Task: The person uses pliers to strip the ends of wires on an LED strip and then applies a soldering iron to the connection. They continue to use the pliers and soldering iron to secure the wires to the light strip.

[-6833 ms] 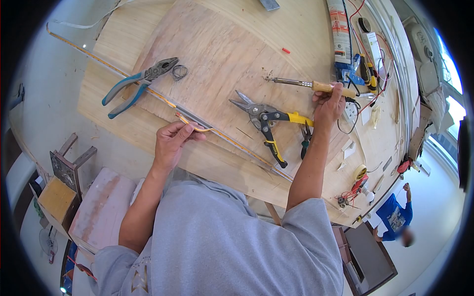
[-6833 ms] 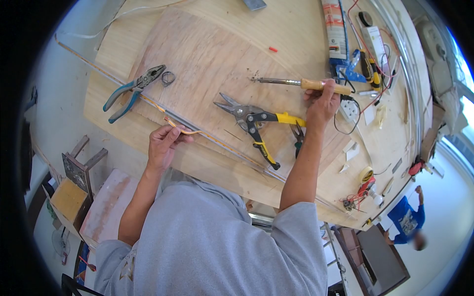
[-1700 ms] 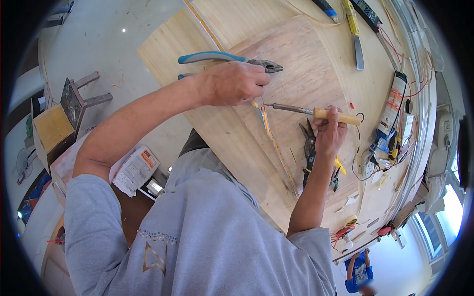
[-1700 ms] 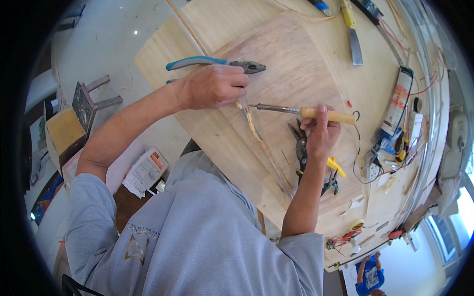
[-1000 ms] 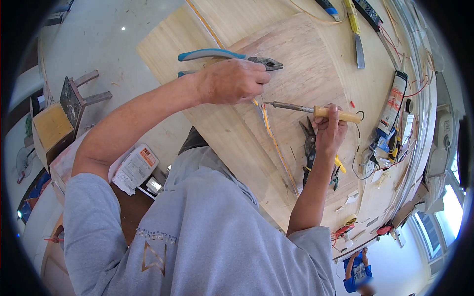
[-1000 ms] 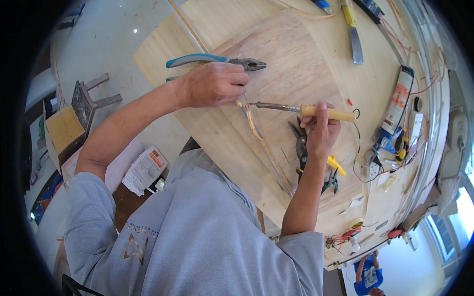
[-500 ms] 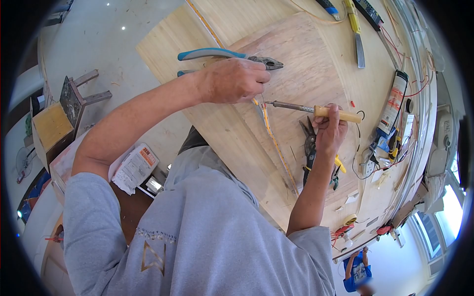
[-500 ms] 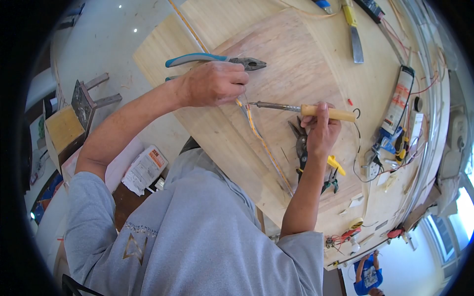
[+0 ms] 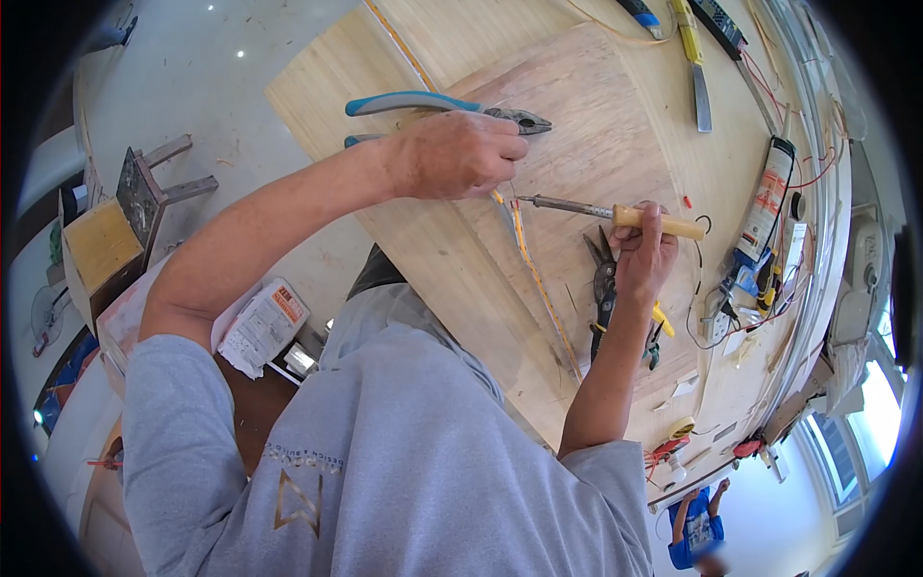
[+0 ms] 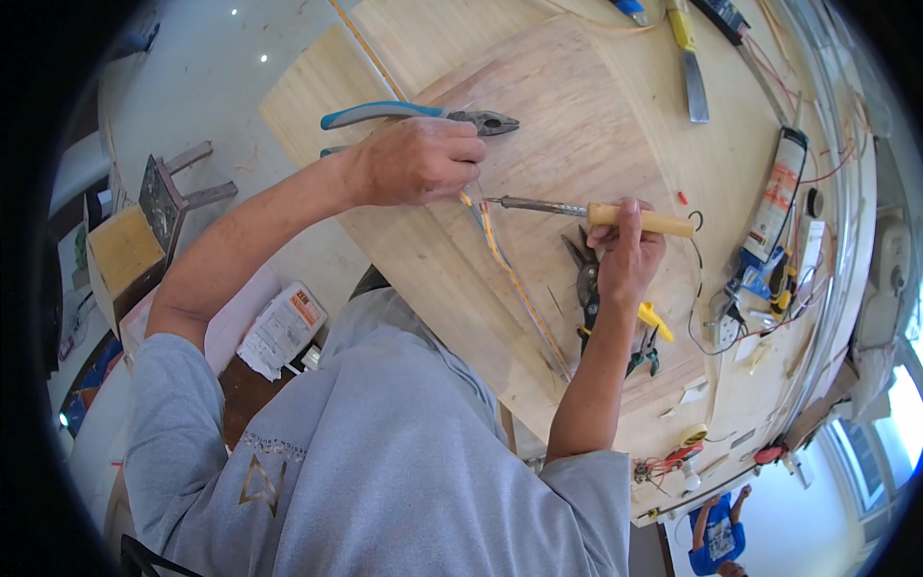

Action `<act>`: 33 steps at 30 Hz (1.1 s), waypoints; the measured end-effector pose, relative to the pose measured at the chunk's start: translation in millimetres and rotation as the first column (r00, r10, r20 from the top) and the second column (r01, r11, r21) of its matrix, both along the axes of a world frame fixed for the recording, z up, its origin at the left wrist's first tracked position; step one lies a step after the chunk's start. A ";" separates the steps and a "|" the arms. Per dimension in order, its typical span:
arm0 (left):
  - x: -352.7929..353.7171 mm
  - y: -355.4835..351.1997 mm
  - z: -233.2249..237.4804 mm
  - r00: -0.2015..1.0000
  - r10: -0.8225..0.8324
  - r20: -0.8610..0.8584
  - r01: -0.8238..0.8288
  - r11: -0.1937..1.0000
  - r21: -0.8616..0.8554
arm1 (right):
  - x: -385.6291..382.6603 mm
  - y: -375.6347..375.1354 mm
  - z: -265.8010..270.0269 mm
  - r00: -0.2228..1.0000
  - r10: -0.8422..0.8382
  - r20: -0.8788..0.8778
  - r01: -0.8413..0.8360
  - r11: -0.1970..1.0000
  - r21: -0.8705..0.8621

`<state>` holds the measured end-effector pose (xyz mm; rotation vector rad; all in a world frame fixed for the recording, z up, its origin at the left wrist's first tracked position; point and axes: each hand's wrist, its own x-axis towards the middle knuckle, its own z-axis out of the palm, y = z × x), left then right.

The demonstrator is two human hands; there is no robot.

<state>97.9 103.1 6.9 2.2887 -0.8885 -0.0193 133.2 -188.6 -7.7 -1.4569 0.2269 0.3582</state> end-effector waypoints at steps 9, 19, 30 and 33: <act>1.4 -0.3 -3.2 0.997 -0.007 0.078 0.013 0.998 -0.065 | -0.1 -0.1 0.7 1.000 0.007 0.006 -0.007 1.000 -0.009; 1.2 -0.4 -2.5 0.999 -0.009 0.048 0.010 0.999 -0.034 | -0.1 -1.9 -2.1 1.000 -0.004 0.002 0.004 1.000 0.003; 0.9 -0.3 -2.5 0.999 -0.005 0.042 0.007 0.999 -0.037 | -0.3 -0.9 -0.2 1.000 -0.003 0.001 0.003 1.000 0.007; 0.6 -0.4 -0.9 1.000 -0.003 0.004 0.003 1.000 -0.007 | 0.3 -2.3 -1.3 1.000 0.004 0.003 -0.004 1.000 0.005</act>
